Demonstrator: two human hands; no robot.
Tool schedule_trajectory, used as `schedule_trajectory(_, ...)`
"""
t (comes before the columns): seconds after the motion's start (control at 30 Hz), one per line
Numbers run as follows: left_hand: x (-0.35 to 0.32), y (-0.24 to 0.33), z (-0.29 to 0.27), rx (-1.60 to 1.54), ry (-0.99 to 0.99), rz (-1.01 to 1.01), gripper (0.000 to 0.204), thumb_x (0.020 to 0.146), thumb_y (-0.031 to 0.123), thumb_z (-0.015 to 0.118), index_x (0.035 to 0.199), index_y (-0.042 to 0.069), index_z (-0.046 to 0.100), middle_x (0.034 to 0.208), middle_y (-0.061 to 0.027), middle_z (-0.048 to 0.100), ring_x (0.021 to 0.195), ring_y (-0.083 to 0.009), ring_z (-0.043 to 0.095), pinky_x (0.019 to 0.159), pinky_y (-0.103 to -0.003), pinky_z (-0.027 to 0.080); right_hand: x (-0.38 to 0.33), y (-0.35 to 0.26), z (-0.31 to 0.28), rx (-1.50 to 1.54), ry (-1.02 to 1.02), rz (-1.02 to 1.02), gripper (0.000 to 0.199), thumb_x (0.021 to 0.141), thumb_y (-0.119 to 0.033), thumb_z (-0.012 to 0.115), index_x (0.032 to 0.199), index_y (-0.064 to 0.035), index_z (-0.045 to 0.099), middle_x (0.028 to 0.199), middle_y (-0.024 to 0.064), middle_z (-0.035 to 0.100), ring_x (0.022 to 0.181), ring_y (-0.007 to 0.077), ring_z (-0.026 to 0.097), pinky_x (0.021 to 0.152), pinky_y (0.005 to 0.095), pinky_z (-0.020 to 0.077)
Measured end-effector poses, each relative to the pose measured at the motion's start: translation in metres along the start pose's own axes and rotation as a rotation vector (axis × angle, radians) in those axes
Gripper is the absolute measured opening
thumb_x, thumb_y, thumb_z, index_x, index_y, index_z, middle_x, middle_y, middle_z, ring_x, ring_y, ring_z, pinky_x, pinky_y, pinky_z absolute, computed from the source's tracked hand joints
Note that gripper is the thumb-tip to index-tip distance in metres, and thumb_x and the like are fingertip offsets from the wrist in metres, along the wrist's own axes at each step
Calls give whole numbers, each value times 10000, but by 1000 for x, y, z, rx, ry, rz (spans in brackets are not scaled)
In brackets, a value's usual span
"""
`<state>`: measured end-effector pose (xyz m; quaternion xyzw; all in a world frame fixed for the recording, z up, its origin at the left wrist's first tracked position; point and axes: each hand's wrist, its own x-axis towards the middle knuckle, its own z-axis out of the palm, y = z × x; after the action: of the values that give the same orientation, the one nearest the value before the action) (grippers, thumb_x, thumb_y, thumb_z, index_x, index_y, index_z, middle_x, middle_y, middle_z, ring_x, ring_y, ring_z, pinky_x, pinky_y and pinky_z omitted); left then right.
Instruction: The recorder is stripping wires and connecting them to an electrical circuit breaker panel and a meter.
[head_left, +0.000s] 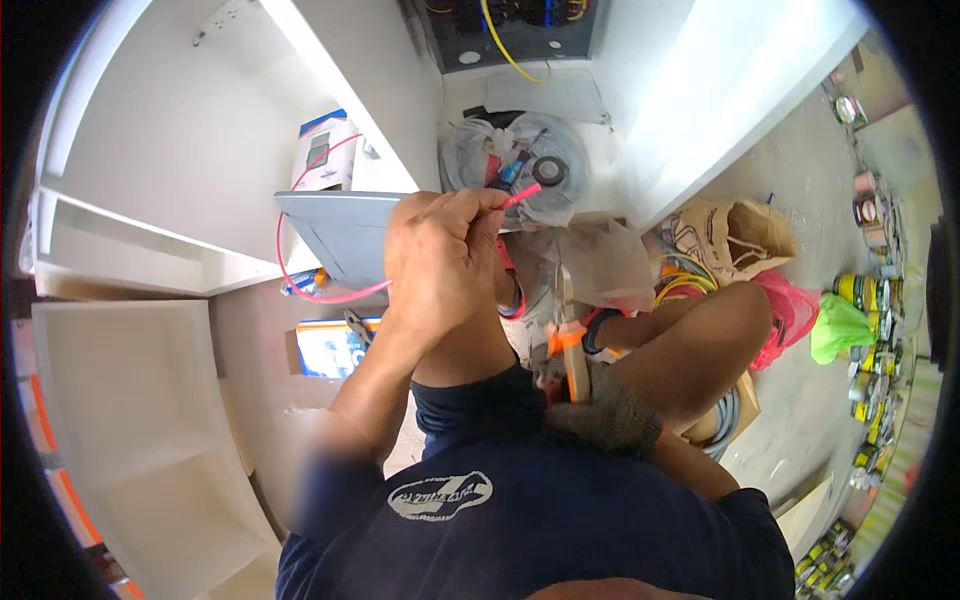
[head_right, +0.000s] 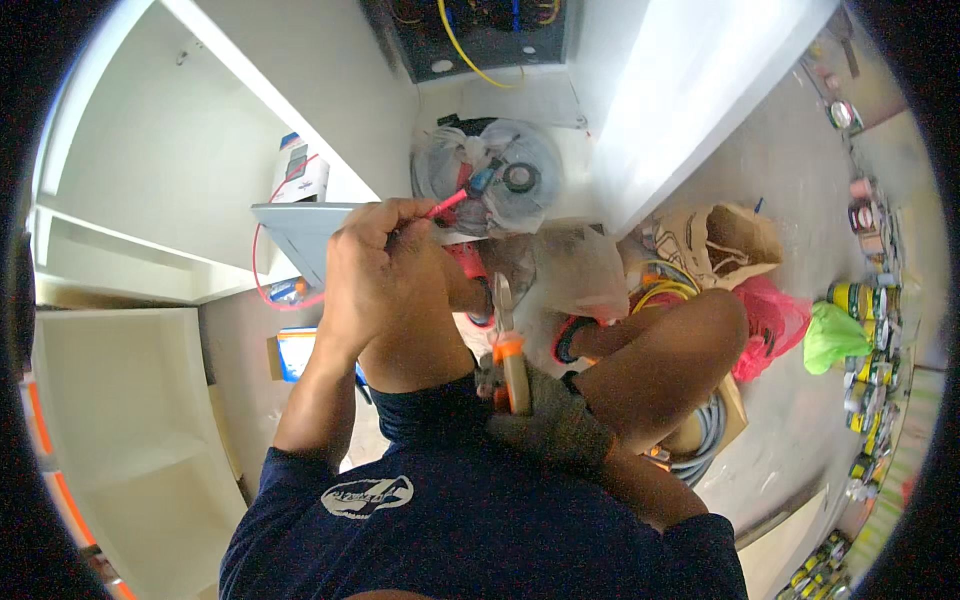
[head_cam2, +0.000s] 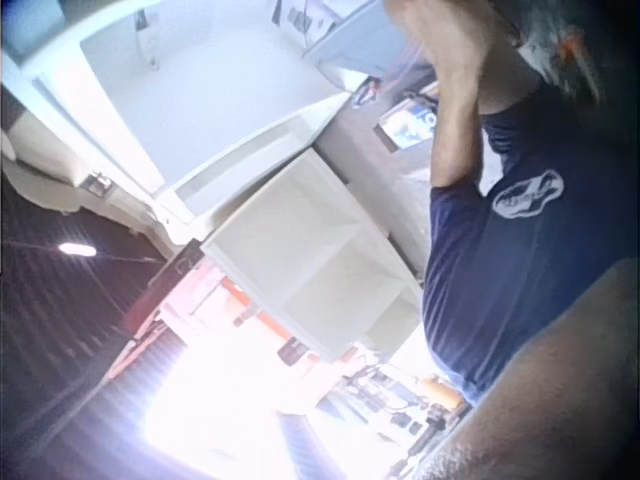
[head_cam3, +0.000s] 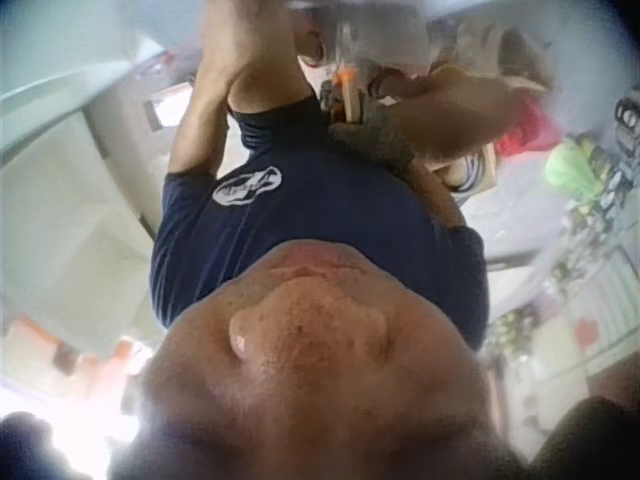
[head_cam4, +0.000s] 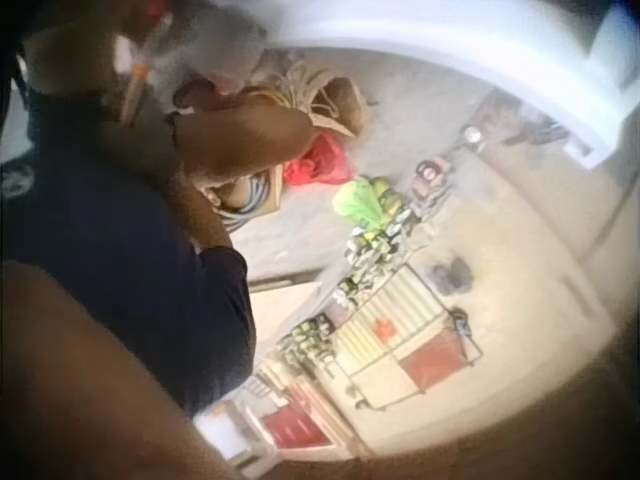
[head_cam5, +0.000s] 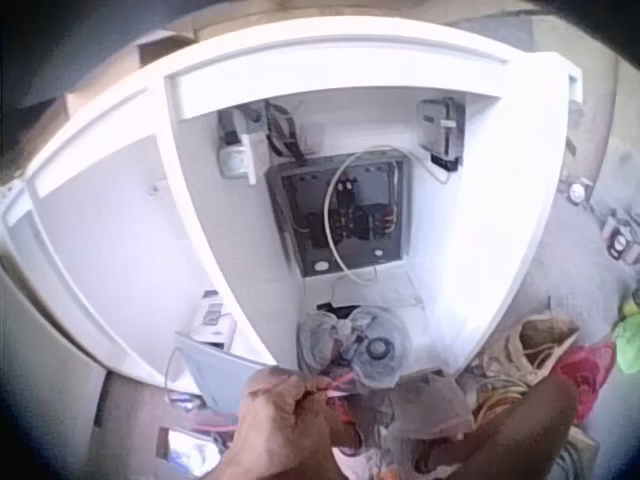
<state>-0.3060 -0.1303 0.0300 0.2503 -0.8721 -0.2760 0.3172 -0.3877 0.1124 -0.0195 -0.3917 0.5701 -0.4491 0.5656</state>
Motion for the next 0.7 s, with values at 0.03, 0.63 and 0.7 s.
schedule_trajectory(0.03,-1,2,2,1,-16,0,158,855,58,672,997,26,732,847,-168,701,771,-303,687,714,-356,529,5,-16,-6,-118,58,164,615,767,-125,700,1333,-37,477,1209,140,593,1090,265,602,971,390,466)
schedule_trajectory(0.63,-8,9,24,-267,-85,-26,135,883,18,647,1002,-7,704,858,-179,685,761,-307,675,667,-363,529,26,-4,-25,-544,375,-176,712,730,-87,695,1380,54,438,1107,262,596,1038,418,599,949,449,481)
schedule_trajectory(0.7,-9,10,20,-262,-109,-75,133,871,22,651,990,0,706,864,-177,688,758,-318,674,680,-373,531,26,-6,-25,-522,379,-150,736,718,-91,704,1390,39,433,1097,250,598,1019,420,600,941,447,486)
